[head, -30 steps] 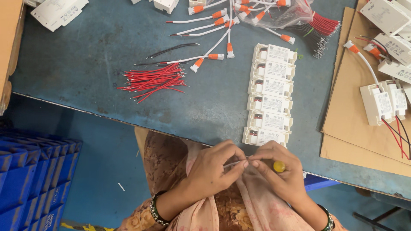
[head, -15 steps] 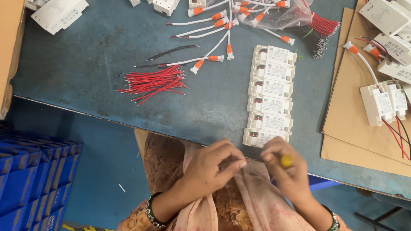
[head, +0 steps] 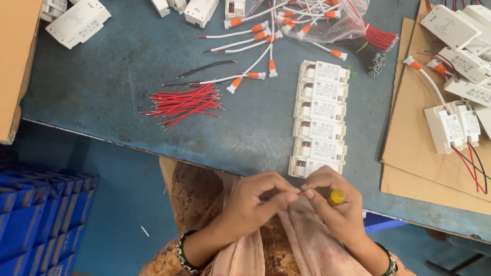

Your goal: The person organizes and prepares electronic driver modules by aligning them on a table and handling connected wires by hand.

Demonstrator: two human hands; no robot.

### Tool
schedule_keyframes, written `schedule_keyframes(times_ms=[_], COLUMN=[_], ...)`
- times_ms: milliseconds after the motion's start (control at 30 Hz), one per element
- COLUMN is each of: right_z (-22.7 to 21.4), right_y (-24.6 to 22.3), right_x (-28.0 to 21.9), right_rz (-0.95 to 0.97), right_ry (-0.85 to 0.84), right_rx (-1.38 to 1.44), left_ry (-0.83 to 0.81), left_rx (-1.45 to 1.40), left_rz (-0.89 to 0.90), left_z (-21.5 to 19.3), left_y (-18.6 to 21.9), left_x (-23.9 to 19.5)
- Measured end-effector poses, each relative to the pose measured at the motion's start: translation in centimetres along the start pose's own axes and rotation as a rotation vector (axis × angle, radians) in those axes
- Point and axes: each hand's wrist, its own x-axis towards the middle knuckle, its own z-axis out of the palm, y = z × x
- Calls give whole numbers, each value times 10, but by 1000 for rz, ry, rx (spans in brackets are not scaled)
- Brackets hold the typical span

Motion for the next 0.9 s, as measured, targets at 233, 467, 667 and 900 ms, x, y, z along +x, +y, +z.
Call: schedule_keyframes(times_ms=[233,467,667,900], right_z=[-7,-26,-36,-8], right_y=[-6,-2,-11,-8], right_x=[3,6,4,4], right_rz=[16,-228,-28,163], right_ry=[38,-45,126,35], right_rx=[86,326,250,213], left_ry=[-290,-310,-86,-14], left_rx=[-578,-45,293,491], left_rz=[-293,-100,91,188], left_z=[-2,-8,-12,-10], left_y=[-15,14,34,35], left_x=[12,22,25,26])
